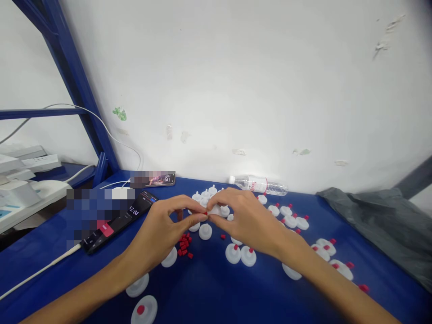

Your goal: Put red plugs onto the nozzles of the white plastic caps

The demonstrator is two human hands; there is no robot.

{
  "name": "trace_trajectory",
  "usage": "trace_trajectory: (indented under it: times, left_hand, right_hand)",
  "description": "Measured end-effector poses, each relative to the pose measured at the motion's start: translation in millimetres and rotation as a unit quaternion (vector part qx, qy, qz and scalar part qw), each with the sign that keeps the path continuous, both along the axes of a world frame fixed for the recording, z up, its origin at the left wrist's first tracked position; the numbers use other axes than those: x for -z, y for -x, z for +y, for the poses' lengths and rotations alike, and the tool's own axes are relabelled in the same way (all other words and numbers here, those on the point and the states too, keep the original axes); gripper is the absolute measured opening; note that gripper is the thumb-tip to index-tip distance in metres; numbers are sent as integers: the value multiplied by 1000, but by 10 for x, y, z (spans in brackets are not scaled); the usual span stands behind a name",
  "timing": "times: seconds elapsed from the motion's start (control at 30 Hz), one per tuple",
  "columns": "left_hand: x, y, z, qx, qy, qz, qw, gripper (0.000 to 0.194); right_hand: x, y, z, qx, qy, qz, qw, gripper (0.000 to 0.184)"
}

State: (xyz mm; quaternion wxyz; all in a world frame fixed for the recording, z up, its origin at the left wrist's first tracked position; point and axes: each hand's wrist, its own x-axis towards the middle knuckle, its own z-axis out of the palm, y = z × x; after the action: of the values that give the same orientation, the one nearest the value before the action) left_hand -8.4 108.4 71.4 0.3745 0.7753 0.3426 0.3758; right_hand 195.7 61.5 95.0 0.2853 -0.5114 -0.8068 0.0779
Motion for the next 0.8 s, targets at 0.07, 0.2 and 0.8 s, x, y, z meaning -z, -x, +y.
trace_trajectory:
  times: [0.07,0.2,0.8]
  left_hand:
    - [-35,8,9,19,81,-43,996,22]
    - [-100,38,30,122,265,-107,950,55]
    - [-79,94,18,70,-118,231,963,17]
  right_hand:
    - [-7,0,6,-35,-24,21,999,13]
    - [-28,4,-17,-86,-54,53,993,13]
    - [-47,-170,85,38,0,-5,999,6]
